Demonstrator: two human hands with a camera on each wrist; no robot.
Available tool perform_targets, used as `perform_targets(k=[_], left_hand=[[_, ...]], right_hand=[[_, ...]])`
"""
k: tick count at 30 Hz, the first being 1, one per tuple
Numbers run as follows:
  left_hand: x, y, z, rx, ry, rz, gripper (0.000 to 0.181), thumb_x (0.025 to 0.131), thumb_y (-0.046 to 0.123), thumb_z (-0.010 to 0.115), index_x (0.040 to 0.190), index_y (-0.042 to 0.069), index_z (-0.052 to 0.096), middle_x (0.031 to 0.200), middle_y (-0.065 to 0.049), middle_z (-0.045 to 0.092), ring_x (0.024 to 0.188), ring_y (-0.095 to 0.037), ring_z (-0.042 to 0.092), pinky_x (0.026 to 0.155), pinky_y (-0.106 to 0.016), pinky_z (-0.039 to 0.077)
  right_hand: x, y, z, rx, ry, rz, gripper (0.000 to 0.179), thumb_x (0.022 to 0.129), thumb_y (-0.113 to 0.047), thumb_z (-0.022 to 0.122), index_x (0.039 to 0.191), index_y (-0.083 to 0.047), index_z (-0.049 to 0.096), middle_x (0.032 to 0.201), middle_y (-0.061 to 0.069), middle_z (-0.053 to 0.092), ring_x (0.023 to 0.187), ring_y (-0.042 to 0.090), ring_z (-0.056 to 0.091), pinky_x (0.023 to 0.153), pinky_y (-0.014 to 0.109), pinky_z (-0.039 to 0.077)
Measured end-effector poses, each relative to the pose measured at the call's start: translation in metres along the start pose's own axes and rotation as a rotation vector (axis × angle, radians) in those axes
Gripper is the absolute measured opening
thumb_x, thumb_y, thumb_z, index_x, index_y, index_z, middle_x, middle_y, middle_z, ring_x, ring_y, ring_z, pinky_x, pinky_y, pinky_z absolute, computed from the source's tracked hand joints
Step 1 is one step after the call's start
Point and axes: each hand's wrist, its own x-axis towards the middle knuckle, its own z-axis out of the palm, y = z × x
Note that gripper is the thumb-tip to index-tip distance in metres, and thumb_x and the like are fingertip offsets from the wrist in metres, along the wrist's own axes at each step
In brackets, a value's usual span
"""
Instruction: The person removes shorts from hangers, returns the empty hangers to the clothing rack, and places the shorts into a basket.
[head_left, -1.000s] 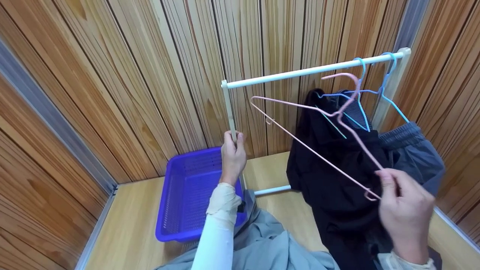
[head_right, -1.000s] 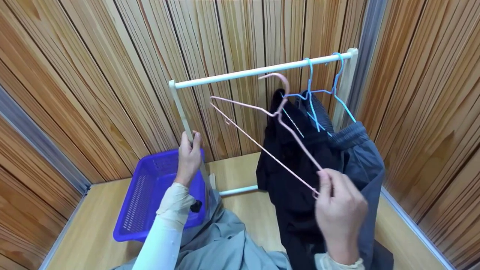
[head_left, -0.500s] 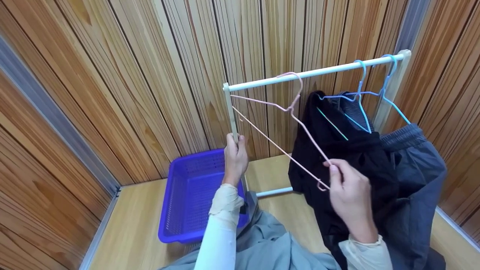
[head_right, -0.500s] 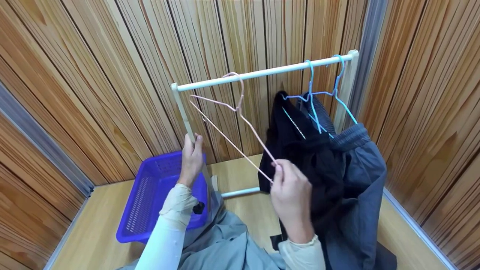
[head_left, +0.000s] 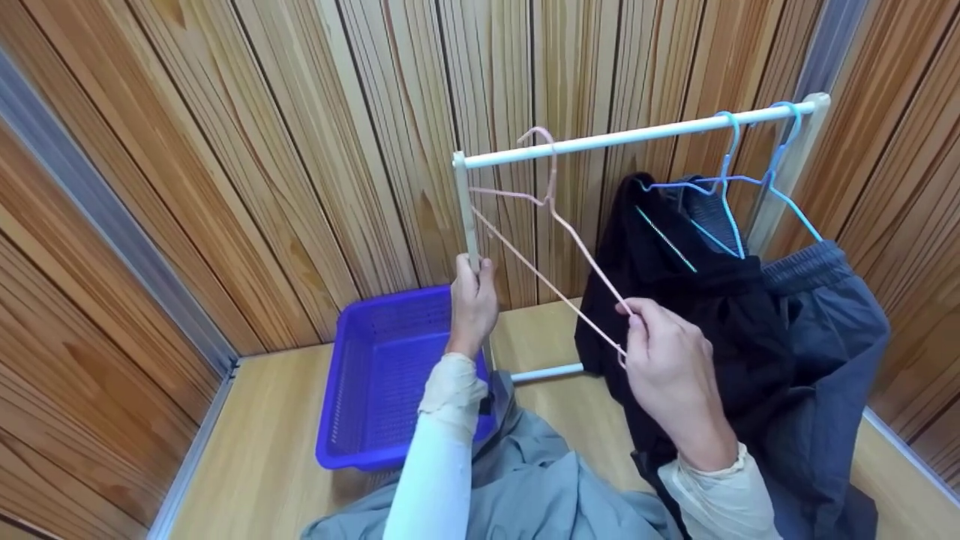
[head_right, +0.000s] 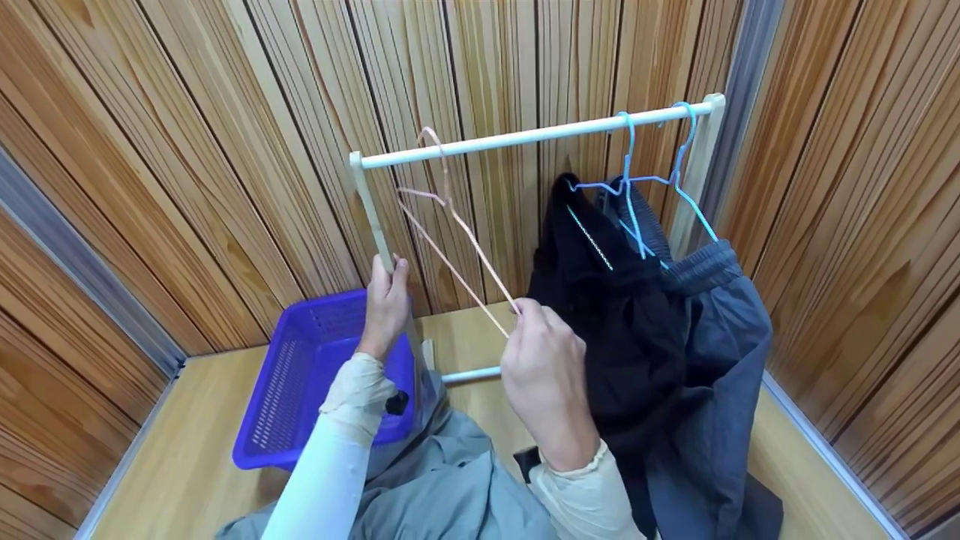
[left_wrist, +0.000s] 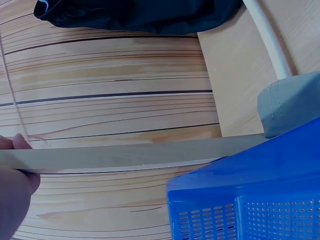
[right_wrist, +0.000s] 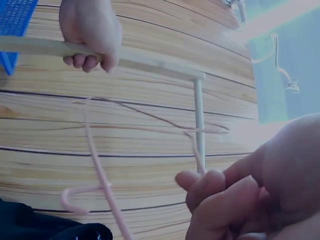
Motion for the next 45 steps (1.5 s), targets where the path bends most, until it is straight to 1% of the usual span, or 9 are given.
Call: perform_targets(k=[3, 9, 16, 23, 26, 32, 37, 40, 45], left_hand=[[0.000, -0.001, 0.000, -0.005, 0.001, -0.002, 0.016, 0.114, 0.019, 0.043, 0.106, 0.006, 0.048, 0.077, 0.004, 0.037, 0.069, -0.014, 0.039, 0.065, -0.028, 0.034], [-0.002, -0.001, 0.000, -0.034, 0.008, -0.007, 0.017, 0.114, 0.020, 0.044, 0.110, 0.005, 0.050, 0.077, 0.005, 0.038, 0.067, -0.013, 0.037, 0.063, -0.027, 0.032], [-0.002, 0.000, -0.001, -0.050, 0.013, -0.015, 0.019, 0.113, 0.023, 0.045, 0.110, 0.005, 0.051, 0.078, 0.005, 0.039, 0.070, -0.014, 0.039, 0.066, -0.028, 0.034], [-0.003, 0.001, -0.001, -0.055, 0.026, -0.027, 0.023, 0.113, 0.027, 0.043, 0.112, 0.006, 0.053, 0.075, 0.005, 0.038, 0.069, -0.016, 0.039, 0.065, -0.030, 0.035], [-0.003, 0.001, -0.001, -0.055, 0.026, -0.032, 0.024, 0.113, 0.028, 0.042, 0.112, 0.007, 0.053, 0.074, 0.005, 0.037, 0.068, -0.015, 0.037, 0.065, -0.030, 0.033], [-0.004, 0.002, -0.003, -0.058, 0.008, -0.045, 0.025, 0.114, 0.029, 0.042, 0.117, 0.007, 0.053, 0.076, 0.005, 0.037, 0.068, -0.015, 0.037, 0.065, -0.030, 0.033], [-0.004, 0.003, -0.004, -0.028, 0.015, -0.033, 0.025, 0.114, 0.028, 0.042, 0.120, 0.006, 0.052, 0.077, 0.004, 0.039, 0.069, -0.016, 0.039, 0.067, -0.030, 0.035], [-0.004, 0.003, -0.003, -0.016, 0.020, -0.020, 0.023, 0.113, 0.027, 0.045, 0.119, 0.005, 0.053, 0.079, 0.004, 0.041, 0.071, -0.016, 0.042, 0.069, -0.030, 0.037], [-0.004, 0.003, -0.003, -0.003, 0.030, 0.010, 0.019, 0.110, 0.020, 0.053, 0.117, 0.003, 0.055, 0.087, -0.001, 0.050, 0.081, -0.019, 0.049, 0.077, -0.032, 0.042]], right_hand=[[0.000, -0.006, 0.004, -0.007, -0.027, 0.011, 0.021, 0.103, -0.003, 0.057, 0.110, -0.003, 0.076, 0.105, 0.018, 0.080, 0.093, 0.041, 0.075, 0.076, 0.061, 0.054], [-0.007, -0.019, 0.021, -0.009, -0.031, -0.016, 0.019, 0.100, -0.001, 0.058, 0.107, -0.002, 0.075, 0.099, 0.019, 0.080, 0.088, 0.043, 0.075, 0.070, 0.060, 0.055], [-0.021, -0.039, 0.041, 0.052, -0.069, -0.013, 0.021, 0.103, -0.002, 0.057, 0.113, 0.001, 0.075, 0.085, 0.015, 0.074, 0.068, 0.028, 0.069, 0.059, 0.042, 0.057], [-0.029, -0.057, 0.060, 0.040, -0.033, -0.143, 0.021, 0.097, 0.000, 0.063, 0.113, 0.003, 0.076, 0.084, 0.010, 0.076, 0.073, 0.029, 0.073, 0.067, 0.046, 0.060], [-0.030, -0.062, 0.063, 0.044, -0.044, -0.173, 0.021, 0.097, 0.000, 0.062, 0.112, 0.003, 0.077, 0.083, 0.009, 0.076, 0.075, 0.028, 0.074, 0.069, 0.046, 0.060], [-0.029, -0.063, 0.063, 0.063, -0.067, -0.130, 0.021, 0.096, -0.008, 0.068, 0.112, 0.002, 0.077, 0.083, 0.009, 0.077, 0.076, 0.026, 0.076, 0.070, 0.046, 0.061], [-0.027, -0.061, 0.061, 0.105, -0.118, -0.071, 0.024, 0.100, -0.018, 0.070, 0.114, -0.001, 0.078, 0.070, 0.002, 0.067, 0.063, 0.013, 0.062, 0.063, 0.034, 0.053], [-0.028, -0.058, 0.059, 0.138, -0.140, -0.044, 0.025, 0.101, -0.021, 0.070, 0.115, -0.003, 0.078, 0.069, 0.000, 0.063, 0.062, 0.007, 0.054, 0.061, 0.027, 0.046], [-0.030, -0.052, 0.059, 0.182, -0.150, -0.027, 0.024, 0.104, -0.026, 0.068, 0.112, -0.007, 0.079, 0.073, 0.000, 0.064, 0.065, 0.007, 0.055, 0.062, 0.025, 0.046]])
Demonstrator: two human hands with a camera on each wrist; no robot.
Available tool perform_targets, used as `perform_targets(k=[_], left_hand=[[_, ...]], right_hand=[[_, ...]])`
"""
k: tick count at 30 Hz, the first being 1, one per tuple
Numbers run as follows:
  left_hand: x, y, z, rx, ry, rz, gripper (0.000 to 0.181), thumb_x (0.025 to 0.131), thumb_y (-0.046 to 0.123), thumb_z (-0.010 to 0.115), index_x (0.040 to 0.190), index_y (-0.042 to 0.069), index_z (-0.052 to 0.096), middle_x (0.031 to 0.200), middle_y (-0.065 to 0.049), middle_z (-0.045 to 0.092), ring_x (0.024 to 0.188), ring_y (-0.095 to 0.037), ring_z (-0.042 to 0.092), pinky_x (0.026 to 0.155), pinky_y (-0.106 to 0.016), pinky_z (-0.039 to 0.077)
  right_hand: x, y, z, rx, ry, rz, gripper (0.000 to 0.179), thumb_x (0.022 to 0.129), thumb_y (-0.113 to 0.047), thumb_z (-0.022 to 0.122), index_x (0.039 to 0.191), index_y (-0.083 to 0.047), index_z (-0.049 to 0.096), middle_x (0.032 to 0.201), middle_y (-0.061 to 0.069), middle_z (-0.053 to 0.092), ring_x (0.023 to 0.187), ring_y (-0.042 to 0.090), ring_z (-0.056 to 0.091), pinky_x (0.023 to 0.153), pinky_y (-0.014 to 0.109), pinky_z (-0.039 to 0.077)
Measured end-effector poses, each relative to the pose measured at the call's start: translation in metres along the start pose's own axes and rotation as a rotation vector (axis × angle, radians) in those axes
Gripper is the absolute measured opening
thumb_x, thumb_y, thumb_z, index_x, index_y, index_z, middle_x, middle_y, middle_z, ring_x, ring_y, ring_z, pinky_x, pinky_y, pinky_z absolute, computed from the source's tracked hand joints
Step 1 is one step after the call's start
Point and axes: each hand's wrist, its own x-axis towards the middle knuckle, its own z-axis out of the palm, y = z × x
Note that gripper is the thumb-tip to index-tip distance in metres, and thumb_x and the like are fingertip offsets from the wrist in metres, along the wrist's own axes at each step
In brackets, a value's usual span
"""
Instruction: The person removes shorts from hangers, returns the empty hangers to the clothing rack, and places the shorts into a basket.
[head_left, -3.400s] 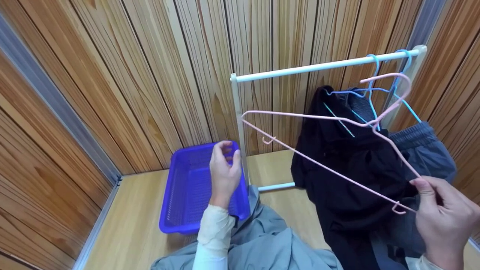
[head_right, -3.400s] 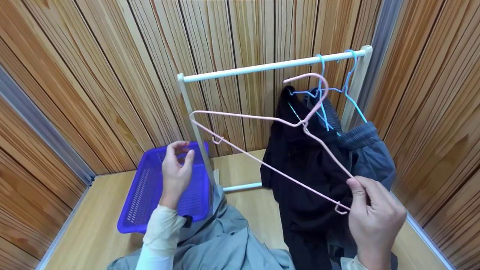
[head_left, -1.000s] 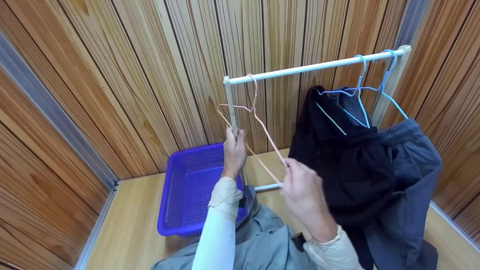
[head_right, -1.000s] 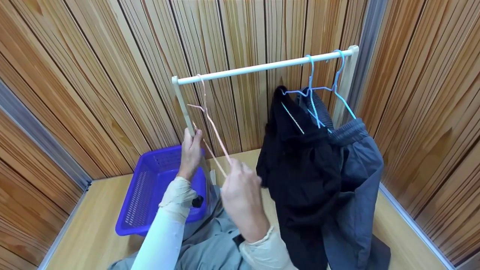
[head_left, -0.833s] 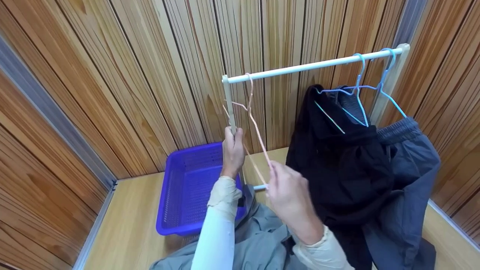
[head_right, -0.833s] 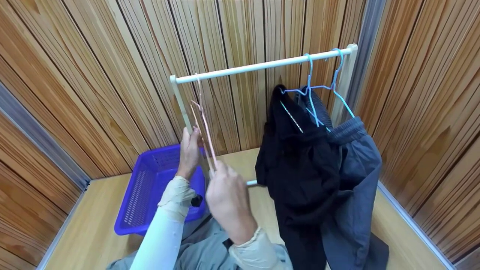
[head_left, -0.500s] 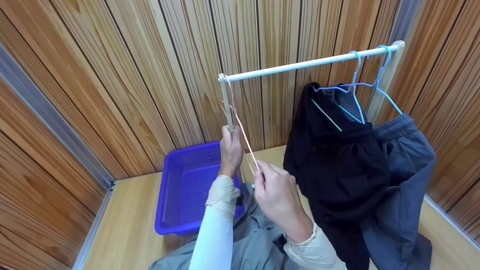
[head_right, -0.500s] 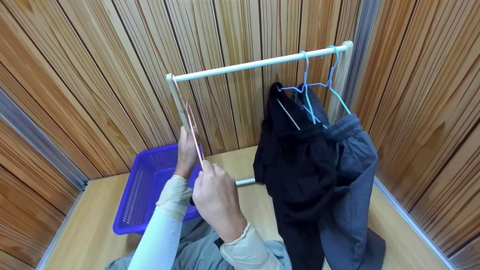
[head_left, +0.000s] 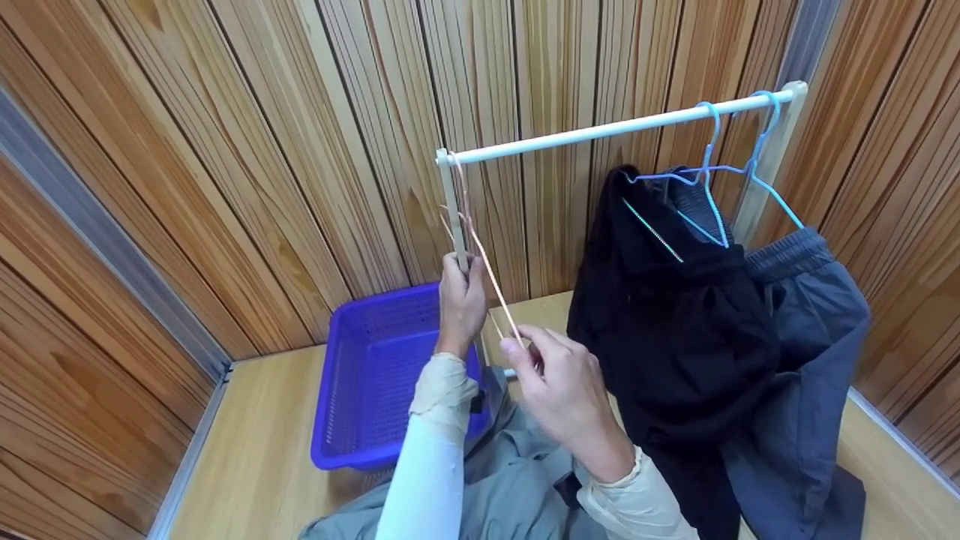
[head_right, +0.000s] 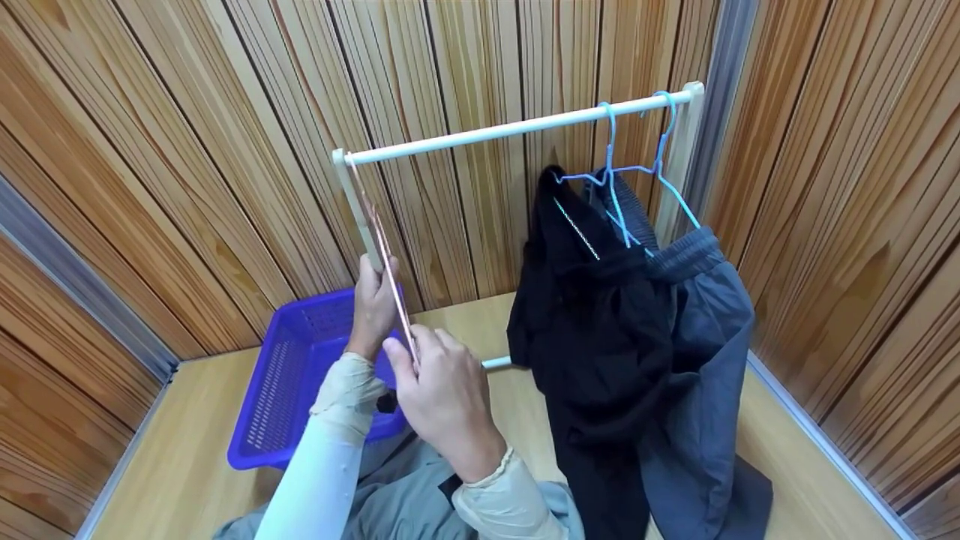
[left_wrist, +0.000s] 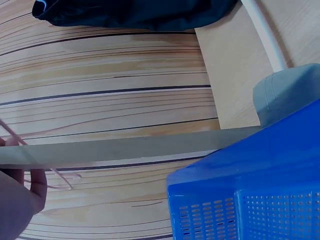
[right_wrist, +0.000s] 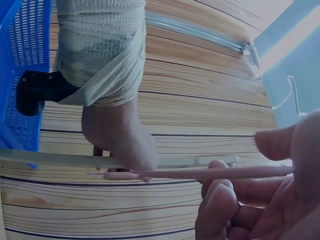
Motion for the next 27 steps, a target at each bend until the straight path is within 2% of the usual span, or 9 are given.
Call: perform_targets(k=[5, 8, 12, 16, 22, 27], left_hand=[[-0.003, 0.001, -0.004, 0.034, 0.012, 0.019, 0.022, 0.104, 0.013, 0.060, 0.123, 0.001, 0.057, 0.105, -0.014, 0.065, 0.098, -0.025, 0.060, 0.093, -0.038, 0.048], [-0.004, 0.001, -0.007, 0.065, 0.011, 0.038, 0.026, 0.100, 0.010, 0.063, 0.123, 0.000, 0.058, 0.105, -0.018, 0.067, 0.096, -0.028, 0.061, 0.091, -0.038, 0.050], [-0.005, 0.001, -0.013, 0.082, 0.002, 0.063, 0.031, 0.097, 0.007, 0.066, 0.124, -0.003, 0.056, 0.104, -0.022, 0.069, 0.094, -0.031, 0.064, 0.090, -0.040, 0.052], [-0.009, -0.001, -0.022, 0.072, 0.003, 0.079, 0.038, 0.095, 0.006, 0.070, 0.128, -0.005, 0.054, 0.112, -0.025, 0.068, 0.105, -0.037, 0.067, 0.100, -0.049, 0.054], [-0.018, -0.001, -0.042, 0.074, 0.038, 0.070, 0.040, 0.096, 0.009, 0.070, 0.130, -0.004, 0.055, 0.116, -0.023, 0.067, 0.114, -0.038, 0.065, 0.109, -0.051, 0.051], [-0.025, -0.001, -0.061, 0.111, 0.080, 0.065, 0.037, 0.097, 0.009, 0.067, 0.130, -0.001, 0.056, 0.114, -0.021, 0.068, 0.115, -0.040, 0.062, 0.106, -0.051, 0.049]], right_hand=[[-0.001, 0.007, 0.000, 0.009, 0.023, 0.019, 0.027, 0.108, -0.028, 0.061, 0.113, -0.010, 0.080, 0.089, 0.002, 0.077, 0.082, 0.018, 0.073, 0.076, 0.039, 0.059], [0.000, 0.011, -0.001, 0.019, 0.040, 0.031, 0.028, 0.109, -0.026, 0.057, 0.114, -0.010, 0.080, 0.100, 0.003, 0.082, 0.095, 0.021, 0.077, 0.086, 0.046, 0.061], [0.000, 0.015, -0.002, 0.037, 0.052, 0.050, 0.028, 0.111, -0.023, 0.055, 0.113, -0.012, 0.081, 0.089, 0.001, 0.078, 0.085, 0.016, 0.074, 0.082, 0.042, 0.060], [0.001, 0.021, -0.003, 0.039, 0.054, 0.052, 0.029, 0.111, -0.023, 0.053, 0.110, -0.014, 0.080, 0.074, -0.001, 0.066, 0.072, 0.010, 0.064, 0.074, 0.034, 0.054], [0.004, 0.031, -0.008, 0.024, 0.071, 0.072, 0.027, 0.111, -0.024, 0.054, 0.106, -0.015, 0.079, 0.073, 0.000, 0.064, 0.071, 0.011, 0.060, 0.070, 0.030, 0.049], [0.006, 0.040, -0.013, 0.011, 0.080, 0.088, 0.028, 0.111, -0.024, 0.054, 0.104, -0.014, 0.079, 0.072, -0.001, 0.061, 0.070, 0.012, 0.057, 0.069, 0.028, 0.046]])
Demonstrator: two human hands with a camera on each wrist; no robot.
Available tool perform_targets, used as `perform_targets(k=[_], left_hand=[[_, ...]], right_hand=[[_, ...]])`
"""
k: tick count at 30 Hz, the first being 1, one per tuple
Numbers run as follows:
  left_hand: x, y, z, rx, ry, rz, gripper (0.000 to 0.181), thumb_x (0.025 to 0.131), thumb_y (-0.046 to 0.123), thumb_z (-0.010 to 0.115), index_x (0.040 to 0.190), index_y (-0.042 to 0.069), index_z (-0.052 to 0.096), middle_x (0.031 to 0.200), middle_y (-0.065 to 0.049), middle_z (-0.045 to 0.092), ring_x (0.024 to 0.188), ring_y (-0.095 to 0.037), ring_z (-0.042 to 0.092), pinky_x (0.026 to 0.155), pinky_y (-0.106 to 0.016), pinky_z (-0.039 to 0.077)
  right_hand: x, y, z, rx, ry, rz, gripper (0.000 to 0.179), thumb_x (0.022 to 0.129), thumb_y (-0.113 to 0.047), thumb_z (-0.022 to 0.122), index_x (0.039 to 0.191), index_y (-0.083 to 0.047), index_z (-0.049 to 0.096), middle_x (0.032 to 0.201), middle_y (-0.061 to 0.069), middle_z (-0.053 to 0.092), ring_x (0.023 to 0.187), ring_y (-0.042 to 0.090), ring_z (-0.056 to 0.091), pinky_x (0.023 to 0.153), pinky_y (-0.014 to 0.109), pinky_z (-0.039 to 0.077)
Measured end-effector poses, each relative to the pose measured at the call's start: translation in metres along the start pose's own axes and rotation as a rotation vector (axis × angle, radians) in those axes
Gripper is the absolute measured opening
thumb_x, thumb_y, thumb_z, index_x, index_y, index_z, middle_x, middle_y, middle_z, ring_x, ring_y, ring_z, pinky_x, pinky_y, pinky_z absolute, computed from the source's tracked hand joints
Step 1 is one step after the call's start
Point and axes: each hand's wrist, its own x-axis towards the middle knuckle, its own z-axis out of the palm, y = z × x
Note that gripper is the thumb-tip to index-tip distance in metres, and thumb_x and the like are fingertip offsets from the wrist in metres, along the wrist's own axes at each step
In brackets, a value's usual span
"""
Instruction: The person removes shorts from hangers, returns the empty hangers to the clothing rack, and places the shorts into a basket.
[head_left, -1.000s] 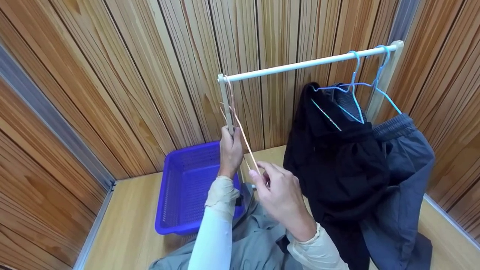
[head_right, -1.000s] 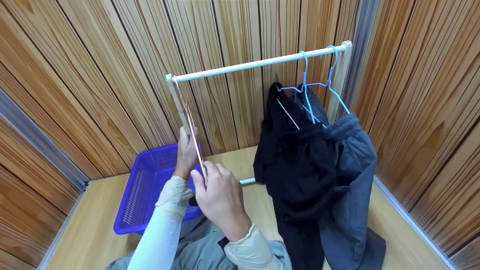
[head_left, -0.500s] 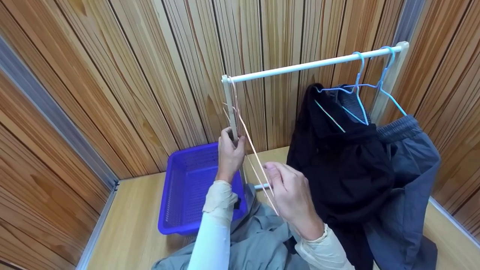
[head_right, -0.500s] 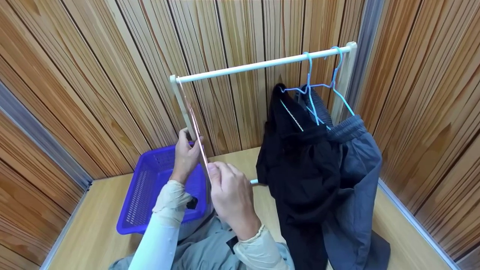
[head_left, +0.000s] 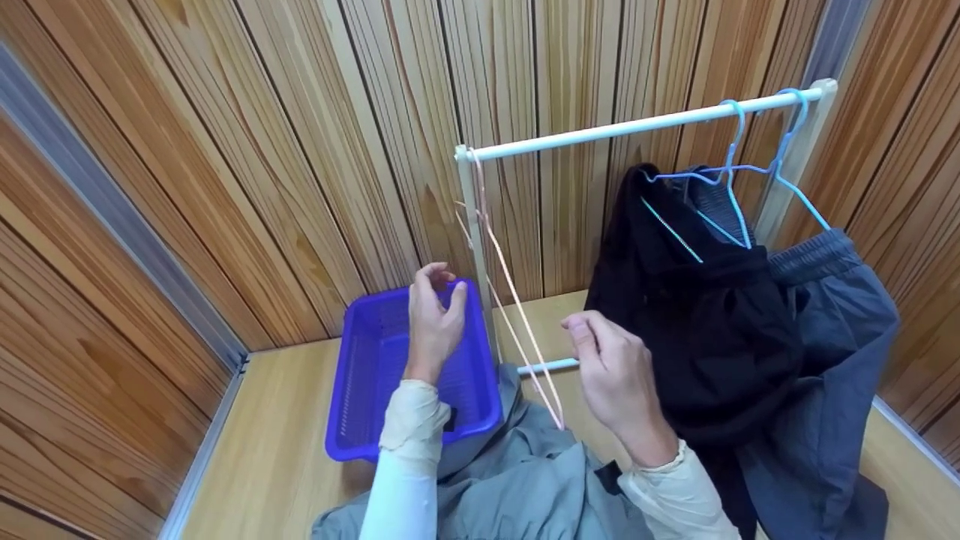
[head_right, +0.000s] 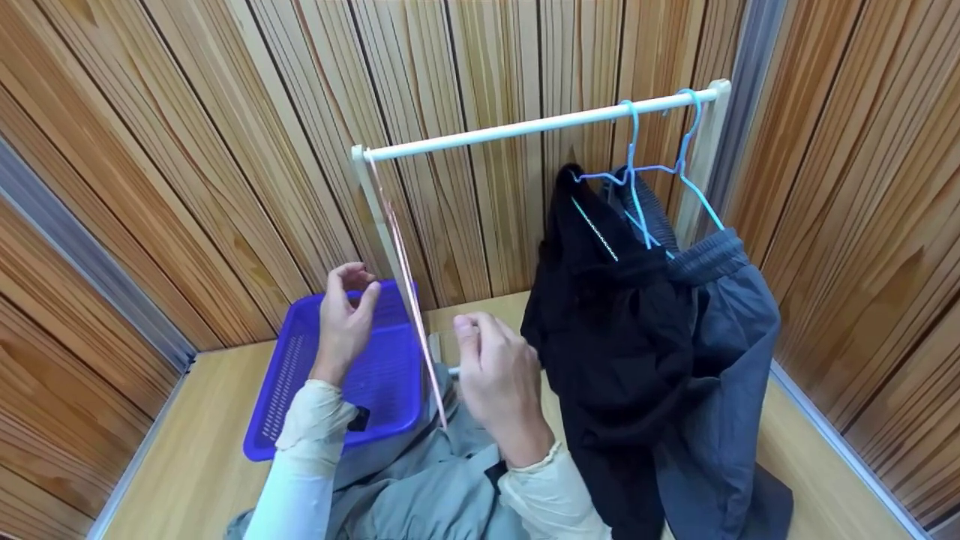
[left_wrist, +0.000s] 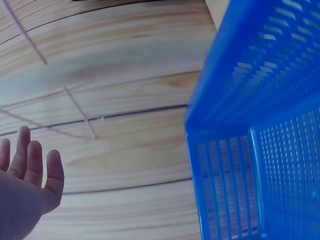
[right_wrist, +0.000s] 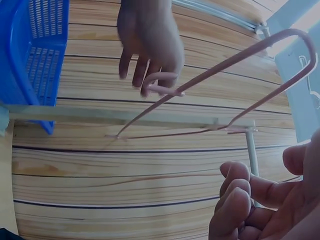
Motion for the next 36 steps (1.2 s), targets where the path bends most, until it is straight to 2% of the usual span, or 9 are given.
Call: perform_targets(k=[5, 10, 15, 19, 24, 28, 30, 33, 36], left_hand=[[-0.011, -0.004, -0.019, 0.046, 0.048, 0.016, 0.035, 0.096, 0.008, 0.067, 0.129, -0.002, 0.058, 0.112, -0.020, 0.070, 0.113, -0.038, 0.064, 0.104, -0.050, 0.048], [-0.031, -0.013, -0.039, 0.107, 0.117, 0.034, 0.031, 0.096, 0.006, 0.068, 0.125, -0.002, 0.060, 0.109, -0.019, 0.071, 0.110, -0.036, 0.064, 0.104, -0.051, 0.048], [-0.055, -0.028, -0.064, 0.172, 0.176, 0.017, 0.029, 0.094, 0.002, 0.069, 0.122, -0.003, 0.061, 0.107, -0.019, 0.071, 0.107, -0.035, 0.063, 0.102, -0.047, 0.048], [-0.073, -0.039, -0.088, 0.214, 0.181, -0.021, 0.029, 0.094, -0.003, 0.068, 0.122, -0.006, 0.061, 0.107, -0.022, 0.069, 0.107, -0.036, 0.064, 0.102, -0.048, 0.050], [-0.091, -0.047, -0.115, 0.271, 0.129, -0.140, 0.027, 0.098, -0.003, 0.063, 0.125, -0.006, 0.060, 0.115, -0.023, 0.067, 0.114, -0.038, 0.061, 0.104, -0.051, 0.049], [-0.103, -0.052, -0.131, 0.345, 0.081, -0.245, 0.028, 0.100, 0.002, 0.062, 0.128, -0.003, 0.060, 0.125, -0.023, 0.064, 0.120, -0.040, 0.056, 0.106, -0.054, 0.045], [-0.108, -0.054, -0.136, 0.381, 0.057, -0.300, 0.030, 0.101, 0.005, 0.061, 0.130, -0.001, 0.059, 0.131, -0.023, 0.062, 0.123, -0.040, 0.052, 0.108, -0.056, 0.044], [-0.114, -0.059, -0.142, 0.429, 0.019, -0.383, 0.032, 0.103, 0.010, 0.060, 0.133, 0.001, 0.057, 0.141, -0.023, 0.055, 0.129, -0.040, 0.046, 0.111, -0.059, 0.041], [-0.119, -0.063, -0.147, 0.461, 0.003, -0.427, 0.036, 0.102, 0.012, 0.060, 0.137, 0.001, 0.056, 0.150, -0.023, 0.049, 0.136, -0.042, 0.041, 0.115, -0.062, 0.038]], right_hand=[[-0.002, 0.009, 0.001, -0.004, 0.020, -0.018, 0.027, 0.111, -0.020, 0.054, 0.102, -0.012, 0.078, 0.071, -0.001, 0.065, 0.067, 0.012, 0.058, 0.069, 0.029, 0.046], [-0.009, 0.021, 0.006, -0.004, 0.008, 0.022, 0.029, 0.112, -0.019, 0.051, 0.100, -0.012, 0.078, 0.070, -0.001, 0.065, 0.066, 0.010, 0.055, 0.068, 0.028, 0.043], [-0.018, 0.038, 0.014, -0.019, -0.024, 0.066, 0.031, 0.112, -0.017, 0.049, 0.098, -0.013, 0.076, 0.070, 0.003, 0.065, 0.066, 0.009, 0.053, 0.068, 0.029, 0.043], [-0.027, 0.055, 0.026, -0.068, -0.058, 0.054, 0.028, 0.111, -0.017, 0.052, 0.093, -0.011, 0.073, 0.069, 0.000, 0.062, 0.066, 0.013, 0.055, 0.066, 0.031, 0.044], [-0.037, 0.075, 0.046, -0.147, -0.109, -0.066, 0.017, 0.105, -0.016, 0.063, 0.092, -0.011, 0.073, 0.078, 0.001, 0.066, 0.074, 0.021, 0.063, 0.067, 0.039, 0.049], [-0.048, 0.085, 0.060, -0.116, -0.197, -0.185, 0.006, 0.100, -0.018, 0.072, 0.101, -0.015, 0.077, 0.092, 0.002, 0.071, 0.087, 0.020, 0.065, 0.077, 0.039, 0.053], [-0.055, 0.088, 0.065, -0.061, -0.246, -0.220, 0.011, 0.097, -0.022, 0.076, 0.107, -0.017, 0.077, 0.099, 0.001, 0.071, 0.093, 0.016, 0.066, 0.081, 0.037, 0.055], [-0.064, 0.090, 0.072, -0.031, -0.313, -0.342, 0.022, 0.095, -0.027, 0.078, 0.116, -0.021, 0.076, 0.112, 0.002, 0.069, 0.105, 0.016, 0.067, 0.089, 0.038, 0.057], [-0.073, 0.090, 0.078, -0.051, -0.378, -0.483, 0.033, 0.093, -0.033, 0.079, 0.125, -0.026, 0.073, 0.120, 0.000, 0.064, 0.112, 0.015, 0.062, 0.092, 0.039, 0.055]])
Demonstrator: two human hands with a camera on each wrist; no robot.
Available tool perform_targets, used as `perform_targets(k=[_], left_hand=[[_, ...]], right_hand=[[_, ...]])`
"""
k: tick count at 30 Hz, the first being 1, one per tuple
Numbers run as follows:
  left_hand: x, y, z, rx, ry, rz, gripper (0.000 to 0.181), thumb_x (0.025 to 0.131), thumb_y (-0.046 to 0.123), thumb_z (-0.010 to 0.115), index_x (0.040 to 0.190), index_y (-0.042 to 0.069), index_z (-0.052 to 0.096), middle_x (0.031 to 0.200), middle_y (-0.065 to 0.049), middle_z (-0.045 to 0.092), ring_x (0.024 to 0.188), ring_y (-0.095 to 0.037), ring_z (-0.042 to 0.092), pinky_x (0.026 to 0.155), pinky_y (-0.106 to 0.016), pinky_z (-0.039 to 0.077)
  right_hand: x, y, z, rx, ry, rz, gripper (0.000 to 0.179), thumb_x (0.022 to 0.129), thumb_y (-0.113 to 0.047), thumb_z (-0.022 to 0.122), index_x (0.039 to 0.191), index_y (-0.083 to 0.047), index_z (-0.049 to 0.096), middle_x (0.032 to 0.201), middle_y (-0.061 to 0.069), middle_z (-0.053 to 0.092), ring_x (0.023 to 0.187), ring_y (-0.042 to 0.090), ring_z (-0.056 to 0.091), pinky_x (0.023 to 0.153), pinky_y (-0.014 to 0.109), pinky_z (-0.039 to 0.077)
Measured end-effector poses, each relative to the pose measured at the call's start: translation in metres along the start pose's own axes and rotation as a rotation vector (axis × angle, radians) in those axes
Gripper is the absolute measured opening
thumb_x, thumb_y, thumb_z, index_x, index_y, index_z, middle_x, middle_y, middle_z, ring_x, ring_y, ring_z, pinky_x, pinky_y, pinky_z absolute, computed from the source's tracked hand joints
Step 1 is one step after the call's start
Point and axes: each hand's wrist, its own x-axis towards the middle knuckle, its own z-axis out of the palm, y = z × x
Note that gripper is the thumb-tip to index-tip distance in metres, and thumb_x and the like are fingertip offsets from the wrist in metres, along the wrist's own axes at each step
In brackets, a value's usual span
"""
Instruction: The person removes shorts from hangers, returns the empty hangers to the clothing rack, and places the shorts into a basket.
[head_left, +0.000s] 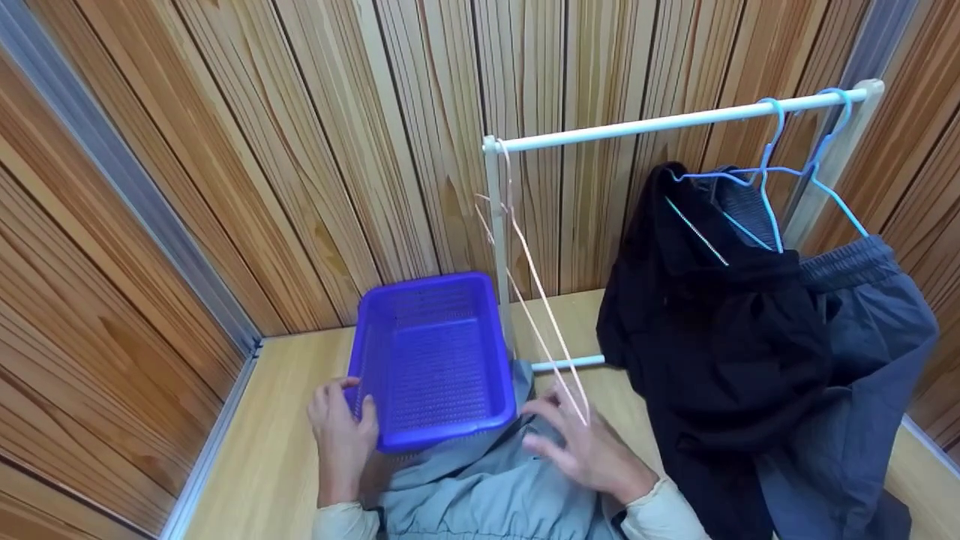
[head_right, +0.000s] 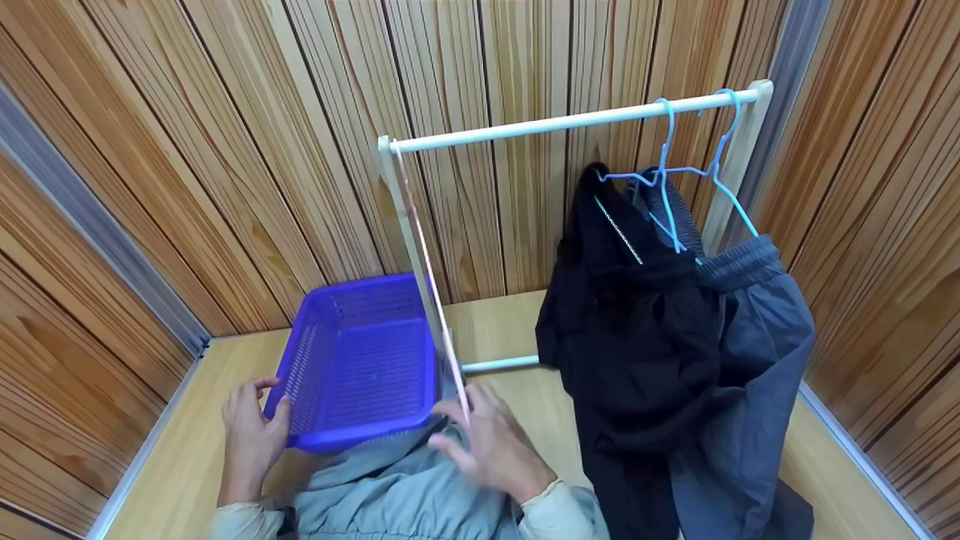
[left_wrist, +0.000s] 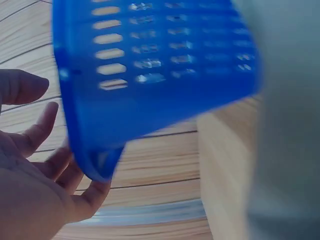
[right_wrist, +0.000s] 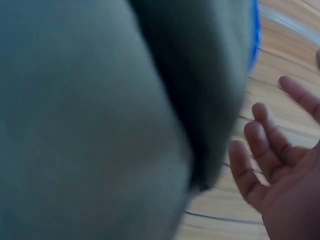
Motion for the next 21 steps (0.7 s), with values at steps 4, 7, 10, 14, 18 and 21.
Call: perform_targets(k=[4, 7, 10, 14, 18, 21], left_hand=[[-0.003, -0.007, 0.003, 0.024, -0.038, -0.039, 0.043, 0.103, 0.013, 0.058, 0.144, 0.002, 0.053, 0.163, -0.023, 0.037, 0.144, -0.044, 0.034, 0.120, -0.065, 0.036], [-0.006, -0.011, 0.005, 0.042, -0.067, -0.059, 0.046, 0.105, 0.013, 0.056, 0.149, 0.003, 0.049, 0.168, -0.024, 0.031, 0.147, -0.046, 0.032, 0.121, -0.067, 0.036], [-0.008, -0.015, 0.005, 0.029, -0.069, -0.042, 0.046, 0.104, 0.011, 0.056, 0.148, 0.001, 0.049, 0.166, -0.026, 0.033, 0.145, -0.048, 0.034, 0.119, -0.068, 0.037], [-0.009, -0.017, 0.005, -0.015, -0.073, -0.031, 0.046, 0.104, 0.010, 0.056, 0.149, 0.000, 0.048, 0.163, -0.027, 0.036, 0.144, -0.048, 0.035, 0.119, -0.068, 0.036], [-0.007, -0.020, 0.008, -0.037, -0.071, -0.032, 0.047, 0.105, 0.009, 0.053, 0.150, 0.000, 0.045, 0.161, -0.027, 0.038, 0.147, -0.048, 0.035, 0.123, -0.067, 0.034], [-0.004, -0.021, 0.010, -0.048, -0.077, -0.044, 0.048, 0.105, 0.009, 0.051, 0.152, 0.000, 0.044, 0.162, -0.027, 0.037, 0.150, -0.047, 0.035, 0.126, -0.066, 0.032]], right_hand=[[-0.009, -0.005, 0.006, -0.005, -0.181, -0.084, 0.054, 0.089, -0.052, 0.078, 0.139, -0.035, 0.065, 0.130, 0.002, 0.062, 0.119, 0.018, 0.059, 0.095, 0.044, 0.052], [-0.014, -0.009, 0.009, 0.034, -0.399, -0.051, 0.079, 0.082, -0.068, 0.077, 0.153, -0.044, 0.052, 0.148, 0.013, 0.057, 0.133, 0.032, 0.056, 0.100, 0.061, 0.048], [-0.017, -0.012, 0.013, 0.073, -0.583, -0.002, 0.098, 0.075, -0.073, 0.079, 0.161, -0.050, 0.039, 0.162, 0.022, 0.044, 0.145, 0.048, 0.046, 0.101, 0.080, 0.041], [-0.018, -0.014, 0.020, 0.080, -0.688, 0.005, 0.109, 0.071, -0.070, 0.084, 0.164, -0.050, 0.031, 0.169, 0.025, 0.035, 0.150, 0.057, 0.038, 0.092, 0.092, 0.037], [-0.019, -0.014, 0.025, 0.088, -0.737, -0.004, 0.107, 0.074, -0.074, 0.080, 0.165, -0.051, 0.027, 0.171, 0.025, 0.030, 0.152, 0.057, 0.035, 0.089, 0.093, 0.037], [-0.017, -0.014, 0.026, 0.077, -0.750, -0.002, 0.106, 0.074, -0.074, 0.079, 0.164, -0.052, 0.028, 0.172, 0.022, 0.031, 0.152, 0.056, 0.036, 0.091, 0.094, 0.036]])
